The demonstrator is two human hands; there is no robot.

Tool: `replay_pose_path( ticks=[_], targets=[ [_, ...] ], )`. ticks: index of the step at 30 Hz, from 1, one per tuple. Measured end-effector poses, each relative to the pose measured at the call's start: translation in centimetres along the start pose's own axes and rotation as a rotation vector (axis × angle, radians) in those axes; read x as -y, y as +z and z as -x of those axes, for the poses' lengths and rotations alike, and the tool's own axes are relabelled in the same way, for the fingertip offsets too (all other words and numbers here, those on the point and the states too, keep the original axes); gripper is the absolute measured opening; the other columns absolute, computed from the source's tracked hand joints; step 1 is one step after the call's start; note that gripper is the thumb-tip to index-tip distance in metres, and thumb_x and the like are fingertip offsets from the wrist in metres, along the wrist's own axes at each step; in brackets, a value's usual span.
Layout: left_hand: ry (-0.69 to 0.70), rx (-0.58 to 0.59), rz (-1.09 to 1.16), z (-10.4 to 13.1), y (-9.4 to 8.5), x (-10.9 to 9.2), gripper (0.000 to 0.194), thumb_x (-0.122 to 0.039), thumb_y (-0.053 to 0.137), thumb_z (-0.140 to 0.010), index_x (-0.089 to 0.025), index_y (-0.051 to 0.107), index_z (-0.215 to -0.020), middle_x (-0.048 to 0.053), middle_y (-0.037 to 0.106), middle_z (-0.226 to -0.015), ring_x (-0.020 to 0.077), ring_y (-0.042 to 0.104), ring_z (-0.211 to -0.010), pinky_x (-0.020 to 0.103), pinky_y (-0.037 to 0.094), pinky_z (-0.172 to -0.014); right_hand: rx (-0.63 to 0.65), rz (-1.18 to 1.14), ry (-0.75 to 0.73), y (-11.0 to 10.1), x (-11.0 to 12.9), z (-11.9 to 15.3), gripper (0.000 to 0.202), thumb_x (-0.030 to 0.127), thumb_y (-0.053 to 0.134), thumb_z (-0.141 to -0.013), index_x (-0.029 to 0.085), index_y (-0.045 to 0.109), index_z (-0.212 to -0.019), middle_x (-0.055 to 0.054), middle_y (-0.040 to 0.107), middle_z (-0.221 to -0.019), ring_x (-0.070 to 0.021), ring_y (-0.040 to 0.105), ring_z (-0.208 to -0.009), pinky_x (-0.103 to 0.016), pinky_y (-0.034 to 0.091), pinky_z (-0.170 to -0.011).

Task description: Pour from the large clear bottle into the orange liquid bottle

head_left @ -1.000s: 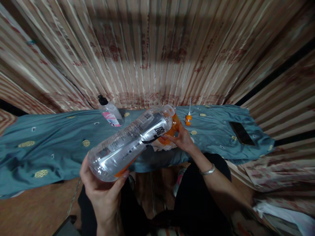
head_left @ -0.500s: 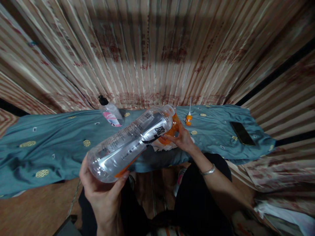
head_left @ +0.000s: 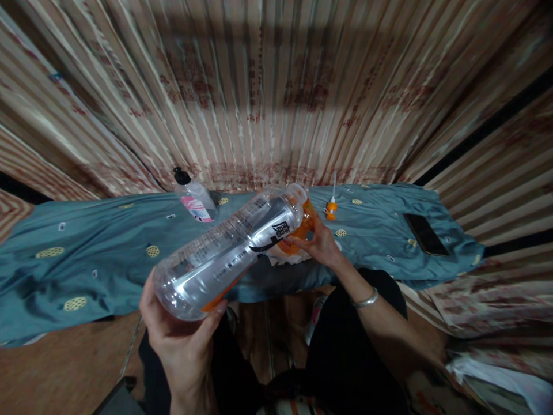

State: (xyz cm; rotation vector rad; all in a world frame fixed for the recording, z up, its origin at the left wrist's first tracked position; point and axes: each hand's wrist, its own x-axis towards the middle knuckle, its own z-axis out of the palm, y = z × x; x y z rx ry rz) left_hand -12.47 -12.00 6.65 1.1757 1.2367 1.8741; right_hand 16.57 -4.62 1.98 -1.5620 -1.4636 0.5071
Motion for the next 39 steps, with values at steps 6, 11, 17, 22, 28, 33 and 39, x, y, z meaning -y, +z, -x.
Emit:
replay_pose_path(
  ticks=[6, 11, 17, 22, 28, 33, 39],
  targets=[
    [0.035, 0.016, 0.000, 0.14, -0.19, -0.16, 0.099, -0.015, 0.101, -0.056, -0.035, 0.064, -0.146, 0.006, 0.060, -0.153, 0.0346, 0.049, -0.152, 0.056, 0.030, -0.131, 0.005, 0.001, -0.020, 0.00, -0.03, 0.00, 0.078, 0.045, 0.092, -0.075, 0.021, 0.056, -0.140, -0.013, 0.076, -0.127, -0.0374, 0.071, -0.124, -0.052, 0.059, -0.107],
    [0.032, 0.018, -0.014, 0.18, -0.23, -0.12, 0.099, -0.014, 0.100, -0.056, -0.035, 0.064, -0.146, 0.006, 0.060, -0.153, 0.0350, 0.049, -0.151, 0.057, 0.031, -0.130, 0.008, -0.014, -0.035, -0.17, 0.19, -0.01, 0.072, 0.045, 0.089, -0.076, 0.021, 0.058, -0.137, -0.013, 0.077, -0.124, -0.0383, 0.070, -0.127, -0.053, 0.058, -0.107],
    [0.050, 0.020, -0.008, 0.07, 0.19, -0.54, 0.096, -0.013, 0.099, -0.058, -0.034, 0.064, -0.145, 0.004, 0.059, -0.154, 0.0329, 0.048, -0.153, 0.053, 0.031, -0.132, 0.005, 0.003, -0.020, -0.18, 0.09, -0.05, 0.074, 0.045, 0.090, -0.074, 0.022, 0.058, -0.137, -0.012, 0.078, -0.122, -0.0385, 0.071, -0.125, -0.052, 0.060, -0.105],
    [0.059, 0.014, -0.028, 0.06, 0.33, -0.85, 0.095, -0.014, 0.099, -0.057, -0.030, 0.063, -0.144, 0.005, 0.060, -0.153, 0.0333, 0.048, -0.153, 0.052, 0.030, -0.132, 0.030, 0.017, -0.003, -0.21, 0.05, -0.05, 0.078, 0.046, 0.089, -0.075, 0.020, 0.055, -0.141, -0.013, 0.078, -0.122, -0.0382, 0.074, -0.119, -0.052, 0.061, -0.102],
    [0.040, 0.010, -0.038, 0.14, 0.25, -0.80, 0.095, -0.018, 0.099, -0.058, -0.029, 0.062, -0.144, 0.007, 0.059, -0.154, 0.0353, 0.049, -0.152, 0.054, 0.032, -0.131, 0.026, -0.014, -0.014, -0.19, 0.20, -0.08, 0.074, 0.047, 0.088, -0.075, 0.020, 0.057, -0.137, -0.015, 0.076, -0.125, -0.0390, 0.070, -0.127, -0.053, 0.059, -0.106],
    [0.041, 0.002, -0.049, 0.10, 0.36, -0.90, 0.095, -0.023, 0.100, -0.057, -0.028, 0.061, -0.144, 0.009, 0.059, -0.155, 0.0362, 0.048, -0.153, 0.055, 0.031, -0.131, 0.022, -0.023, 0.001, -0.25, 0.25, -0.05, 0.077, 0.049, 0.090, -0.074, 0.022, 0.058, -0.138, -0.012, 0.078, -0.120, -0.0382, 0.072, -0.122, -0.052, 0.061, -0.103],
    [0.068, 0.016, -0.051, 0.11, 0.27, -0.90, 0.095, -0.019, 0.100, -0.059, -0.029, 0.062, -0.145, 0.008, 0.058, -0.155, 0.0348, 0.048, -0.153, 0.054, 0.030, -0.132, 0.032, -0.019, 0.005, -0.23, 0.09, -0.13, 0.078, 0.051, 0.090, -0.074, 0.022, 0.058, -0.139, -0.011, 0.079, -0.119, -0.0383, 0.071, -0.123, -0.052, 0.061, -0.101]
  ],
)
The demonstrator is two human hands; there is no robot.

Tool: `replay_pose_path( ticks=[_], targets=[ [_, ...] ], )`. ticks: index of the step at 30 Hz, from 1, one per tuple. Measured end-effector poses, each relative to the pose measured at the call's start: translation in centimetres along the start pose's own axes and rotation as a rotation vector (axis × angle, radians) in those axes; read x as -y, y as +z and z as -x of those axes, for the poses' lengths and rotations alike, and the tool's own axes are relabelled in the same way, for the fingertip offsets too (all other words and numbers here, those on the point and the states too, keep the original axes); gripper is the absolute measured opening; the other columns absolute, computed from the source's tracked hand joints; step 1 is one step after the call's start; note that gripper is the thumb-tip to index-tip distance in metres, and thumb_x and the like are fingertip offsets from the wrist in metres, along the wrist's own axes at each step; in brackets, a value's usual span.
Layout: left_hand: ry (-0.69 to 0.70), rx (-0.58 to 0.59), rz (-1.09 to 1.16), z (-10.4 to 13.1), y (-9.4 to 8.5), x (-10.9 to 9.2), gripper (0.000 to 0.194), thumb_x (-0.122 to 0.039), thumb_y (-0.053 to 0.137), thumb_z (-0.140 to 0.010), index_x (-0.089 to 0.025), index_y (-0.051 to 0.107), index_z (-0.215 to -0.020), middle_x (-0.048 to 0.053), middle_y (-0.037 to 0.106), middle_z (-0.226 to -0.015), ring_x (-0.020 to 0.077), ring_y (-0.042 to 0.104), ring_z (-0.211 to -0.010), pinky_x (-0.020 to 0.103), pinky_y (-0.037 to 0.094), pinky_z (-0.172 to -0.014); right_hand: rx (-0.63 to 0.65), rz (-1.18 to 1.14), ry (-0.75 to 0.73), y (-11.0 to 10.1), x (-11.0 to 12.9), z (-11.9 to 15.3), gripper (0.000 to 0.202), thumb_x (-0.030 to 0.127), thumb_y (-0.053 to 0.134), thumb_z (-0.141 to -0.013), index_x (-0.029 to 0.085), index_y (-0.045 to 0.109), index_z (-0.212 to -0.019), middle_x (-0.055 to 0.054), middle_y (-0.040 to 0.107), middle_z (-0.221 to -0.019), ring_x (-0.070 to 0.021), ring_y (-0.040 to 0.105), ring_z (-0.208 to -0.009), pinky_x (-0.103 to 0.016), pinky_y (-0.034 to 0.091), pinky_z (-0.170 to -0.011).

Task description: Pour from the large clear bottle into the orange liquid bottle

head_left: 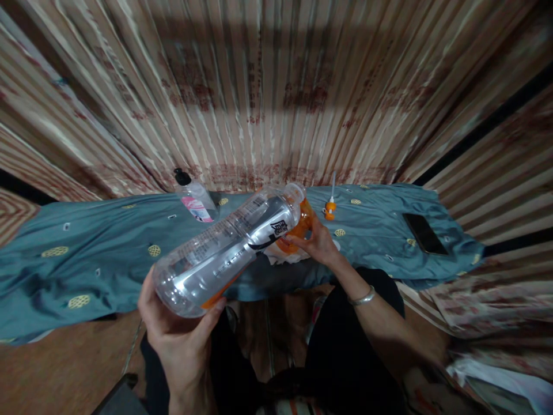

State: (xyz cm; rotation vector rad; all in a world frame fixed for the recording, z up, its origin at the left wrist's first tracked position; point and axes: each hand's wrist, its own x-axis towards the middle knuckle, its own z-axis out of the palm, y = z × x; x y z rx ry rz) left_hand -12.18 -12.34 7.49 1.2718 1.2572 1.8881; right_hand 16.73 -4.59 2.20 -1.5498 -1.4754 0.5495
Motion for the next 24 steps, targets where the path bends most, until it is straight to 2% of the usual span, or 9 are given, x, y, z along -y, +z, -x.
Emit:
replay_pose_path(
  ticks=[8, 16, 24],
  targets=[
    [-0.008, -0.003, -0.011, 0.02, 0.07, -0.23, 0.096, -0.022, 0.100, -0.058, -0.029, 0.061, -0.145, 0.007, 0.059, -0.154, 0.0345, 0.048, -0.153, 0.052, 0.032, -0.131, -0.010, 0.020, -0.013, 0.02, 0.11, -0.03, 0.077, 0.045, 0.091, -0.074, 0.021, 0.058, -0.139, -0.013, 0.077, -0.122, -0.0389, 0.070, -0.127, -0.052, 0.060, -0.106],
    [-0.016, 0.001, -0.016, -0.04, -0.07, -0.04, 0.099, -0.020, 0.101, -0.056, -0.030, 0.060, -0.146, 0.008, 0.058, -0.154, 0.0361, 0.047, -0.154, 0.055, 0.032, -0.131, 0.010, -0.002, -0.019, 0.06, -0.20, -0.03, 0.081, 0.046, 0.091, -0.075, 0.022, 0.054, -0.142, -0.013, 0.078, -0.124, -0.0383, 0.074, -0.120, -0.053, 0.062, -0.102],
    [-0.017, 0.005, -0.003, -0.02, -0.18, 0.04, 0.098, -0.017, 0.100, -0.058, -0.031, 0.061, -0.147, 0.007, 0.057, -0.157, 0.0362, 0.047, -0.154, 0.057, 0.031, -0.131, 0.024, 0.010, -0.005, -0.26, 0.27, -0.07, 0.080, 0.044, 0.091, -0.074, 0.021, 0.055, -0.142, -0.014, 0.078, -0.122, -0.0388, 0.074, -0.122, -0.053, 0.061, -0.103]
  ],
)
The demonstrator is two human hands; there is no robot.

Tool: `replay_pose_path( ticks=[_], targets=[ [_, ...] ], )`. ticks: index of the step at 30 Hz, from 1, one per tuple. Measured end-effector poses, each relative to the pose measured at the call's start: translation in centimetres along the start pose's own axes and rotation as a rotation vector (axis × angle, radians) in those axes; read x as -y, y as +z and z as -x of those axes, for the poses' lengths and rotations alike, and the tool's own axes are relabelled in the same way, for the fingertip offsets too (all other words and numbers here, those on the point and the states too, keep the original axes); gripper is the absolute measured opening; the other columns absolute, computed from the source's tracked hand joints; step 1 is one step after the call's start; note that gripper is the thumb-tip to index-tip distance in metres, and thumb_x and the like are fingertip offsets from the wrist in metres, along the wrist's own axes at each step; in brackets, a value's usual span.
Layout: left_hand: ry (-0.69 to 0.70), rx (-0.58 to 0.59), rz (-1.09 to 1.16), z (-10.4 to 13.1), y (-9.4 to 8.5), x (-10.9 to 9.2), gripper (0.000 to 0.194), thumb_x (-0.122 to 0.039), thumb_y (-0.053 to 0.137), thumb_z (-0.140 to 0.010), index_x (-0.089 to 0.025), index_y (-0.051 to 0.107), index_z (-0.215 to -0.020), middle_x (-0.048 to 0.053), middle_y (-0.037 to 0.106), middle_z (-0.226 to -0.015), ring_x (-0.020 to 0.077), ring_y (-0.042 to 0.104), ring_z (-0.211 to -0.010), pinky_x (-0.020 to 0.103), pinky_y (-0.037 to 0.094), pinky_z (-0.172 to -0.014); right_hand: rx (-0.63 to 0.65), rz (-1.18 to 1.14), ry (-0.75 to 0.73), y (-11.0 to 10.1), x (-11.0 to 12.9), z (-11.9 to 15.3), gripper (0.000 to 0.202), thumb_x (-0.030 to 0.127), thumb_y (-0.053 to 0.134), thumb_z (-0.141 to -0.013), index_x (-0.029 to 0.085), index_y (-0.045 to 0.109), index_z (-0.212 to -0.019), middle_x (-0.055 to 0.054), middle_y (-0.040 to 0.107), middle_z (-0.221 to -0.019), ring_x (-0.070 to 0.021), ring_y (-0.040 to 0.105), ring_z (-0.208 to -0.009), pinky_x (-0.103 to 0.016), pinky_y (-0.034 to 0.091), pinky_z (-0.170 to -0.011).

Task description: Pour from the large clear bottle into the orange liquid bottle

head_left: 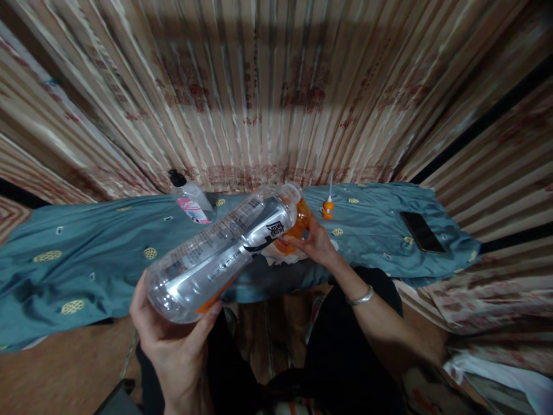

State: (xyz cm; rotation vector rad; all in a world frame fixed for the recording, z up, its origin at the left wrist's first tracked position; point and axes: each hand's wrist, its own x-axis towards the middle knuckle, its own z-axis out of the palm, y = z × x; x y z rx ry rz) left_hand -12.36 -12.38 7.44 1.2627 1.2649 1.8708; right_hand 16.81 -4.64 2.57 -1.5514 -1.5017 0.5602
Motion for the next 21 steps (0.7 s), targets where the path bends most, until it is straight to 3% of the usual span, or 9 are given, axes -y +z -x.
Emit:
replay_pose_path(
  ticks=[13, 21],
  targets=[
    [0.015, 0.008, -0.006, 0.05, 0.04, -0.17, 0.093, -0.016, 0.098, -0.061, -0.033, 0.062, -0.146, 0.006, 0.058, -0.155, 0.0351, 0.046, -0.155, 0.057, 0.029, -0.133, -0.007, 0.009, -0.008, 0.12, -0.20, 0.07, 0.082, 0.045, 0.090, -0.075, 0.022, 0.055, -0.144, -0.012, 0.080, -0.119, -0.0379, 0.077, -0.113, -0.051, 0.064, -0.096],
    [0.014, -0.006, 0.018, 0.07, 0.23, -0.34, 0.096, -0.015, 0.100, -0.058, -0.031, 0.063, -0.145, 0.006, 0.058, -0.156, 0.0352, 0.046, -0.155, 0.055, 0.028, -0.133, -0.009, -0.005, -0.006, 0.07, 0.05, 0.05, 0.076, 0.044, 0.089, -0.075, 0.020, 0.057, -0.140, -0.014, 0.078, -0.123, -0.0391, 0.073, -0.122, -0.053, 0.061, -0.102]
  ],
)
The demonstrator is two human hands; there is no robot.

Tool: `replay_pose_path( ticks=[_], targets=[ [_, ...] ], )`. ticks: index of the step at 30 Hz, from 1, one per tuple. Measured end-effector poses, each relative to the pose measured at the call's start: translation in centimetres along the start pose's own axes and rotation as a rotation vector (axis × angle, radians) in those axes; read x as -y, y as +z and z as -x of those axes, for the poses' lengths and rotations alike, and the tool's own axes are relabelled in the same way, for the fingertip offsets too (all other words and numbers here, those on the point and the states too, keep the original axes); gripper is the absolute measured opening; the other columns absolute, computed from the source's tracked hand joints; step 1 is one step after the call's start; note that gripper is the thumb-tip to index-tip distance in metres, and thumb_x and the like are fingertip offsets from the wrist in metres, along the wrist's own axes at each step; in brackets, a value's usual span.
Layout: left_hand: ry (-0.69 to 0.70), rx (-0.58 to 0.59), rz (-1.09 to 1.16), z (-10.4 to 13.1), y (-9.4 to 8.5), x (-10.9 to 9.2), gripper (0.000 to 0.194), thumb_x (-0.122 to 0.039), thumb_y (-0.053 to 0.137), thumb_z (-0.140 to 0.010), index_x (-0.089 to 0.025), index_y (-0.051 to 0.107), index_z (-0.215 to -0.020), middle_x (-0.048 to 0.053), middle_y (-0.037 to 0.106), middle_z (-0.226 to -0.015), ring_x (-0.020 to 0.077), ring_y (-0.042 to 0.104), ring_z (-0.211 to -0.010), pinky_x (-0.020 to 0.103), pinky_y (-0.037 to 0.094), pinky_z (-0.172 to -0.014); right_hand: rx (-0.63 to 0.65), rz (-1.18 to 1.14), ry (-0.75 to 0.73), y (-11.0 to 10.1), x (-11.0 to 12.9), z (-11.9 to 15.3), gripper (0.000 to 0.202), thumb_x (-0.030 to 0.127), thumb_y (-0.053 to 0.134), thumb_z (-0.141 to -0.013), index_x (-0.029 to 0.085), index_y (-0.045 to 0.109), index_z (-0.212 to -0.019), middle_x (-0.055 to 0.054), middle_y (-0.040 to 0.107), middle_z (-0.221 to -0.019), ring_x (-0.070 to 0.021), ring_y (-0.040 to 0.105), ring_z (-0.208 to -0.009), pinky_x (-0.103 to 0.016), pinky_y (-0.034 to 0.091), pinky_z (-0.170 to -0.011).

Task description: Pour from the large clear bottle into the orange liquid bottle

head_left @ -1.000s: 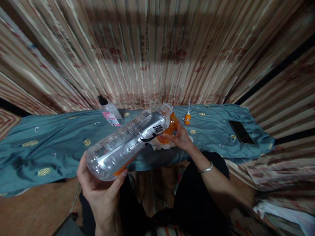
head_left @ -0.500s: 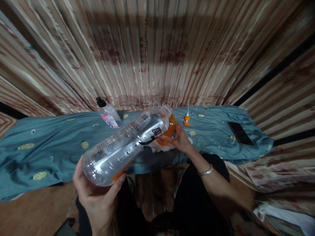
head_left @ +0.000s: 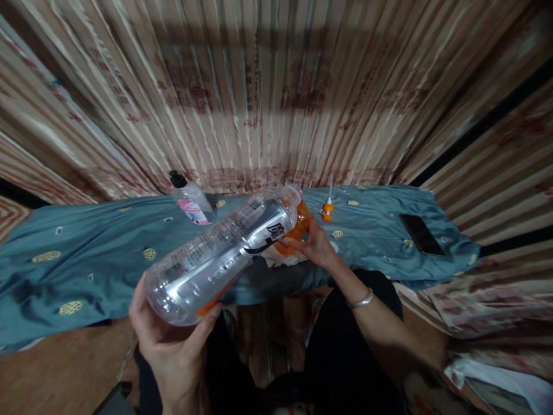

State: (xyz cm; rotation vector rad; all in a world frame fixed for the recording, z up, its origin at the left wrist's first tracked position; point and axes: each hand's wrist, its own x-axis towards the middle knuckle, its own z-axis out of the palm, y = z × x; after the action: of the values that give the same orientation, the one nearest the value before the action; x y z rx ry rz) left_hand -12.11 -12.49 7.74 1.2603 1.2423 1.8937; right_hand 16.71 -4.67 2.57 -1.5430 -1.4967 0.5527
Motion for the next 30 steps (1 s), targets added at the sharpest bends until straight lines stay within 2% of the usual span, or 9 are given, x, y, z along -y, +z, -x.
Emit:
replay_pose_path(
  ticks=[7, 11, 19, 30],
  targets=[
    [-0.010, 0.006, 0.010, 0.02, -0.14, 0.01, 0.097, -0.014, 0.100, -0.057, -0.034, 0.064, -0.145, 0.005, 0.058, -0.156, 0.0346, 0.048, -0.153, 0.055, 0.030, -0.132, 0.006, 0.008, 0.031, -0.01, -0.17, 0.02, 0.082, 0.044, 0.091, -0.073, 0.020, 0.055, -0.142, -0.014, 0.079, -0.122, -0.0395, 0.075, -0.119, -0.054, 0.061, -0.103],
    [-0.015, 0.011, 0.014, 0.00, -0.24, 0.15, 0.100, -0.011, 0.100, -0.055, -0.036, 0.064, -0.145, 0.004, 0.059, -0.154, 0.0331, 0.050, -0.151, 0.053, 0.032, -0.131, 0.001, 0.008, 0.010, -0.03, -0.21, -0.01, 0.080, 0.046, 0.090, -0.073, 0.021, 0.055, -0.141, -0.015, 0.077, -0.127, -0.0397, 0.071, -0.126, -0.055, 0.059, -0.107],
    [-0.001, 0.012, 0.045, -0.01, -0.19, 0.22, 0.100, -0.006, 0.099, -0.054, -0.037, 0.067, -0.144, 0.001, 0.060, -0.151, 0.0283, 0.052, -0.147, 0.048, 0.032, -0.131, -0.012, 0.021, -0.022, 0.13, -0.55, -0.09, 0.078, 0.048, 0.090, -0.074, 0.021, 0.057, -0.139, -0.015, 0.077, -0.127, -0.0404, 0.069, -0.130, -0.054, 0.058, -0.108],
    [0.025, 0.020, 0.050, -0.14, 0.05, 0.53, 0.099, -0.008, 0.099, -0.055, -0.040, 0.068, -0.142, -0.002, 0.062, -0.148, 0.0250, 0.054, -0.144, 0.042, 0.036, -0.128, -0.001, 0.006, -0.019, 0.06, -0.65, -0.05, 0.079, 0.045, 0.091, -0.076, 0.022, 0.055, -0.142, -0.011, 0.079, -0.121, -0.0378, 0.073, -0.123, -0.053, 0.060, -0.106]
  ],
)
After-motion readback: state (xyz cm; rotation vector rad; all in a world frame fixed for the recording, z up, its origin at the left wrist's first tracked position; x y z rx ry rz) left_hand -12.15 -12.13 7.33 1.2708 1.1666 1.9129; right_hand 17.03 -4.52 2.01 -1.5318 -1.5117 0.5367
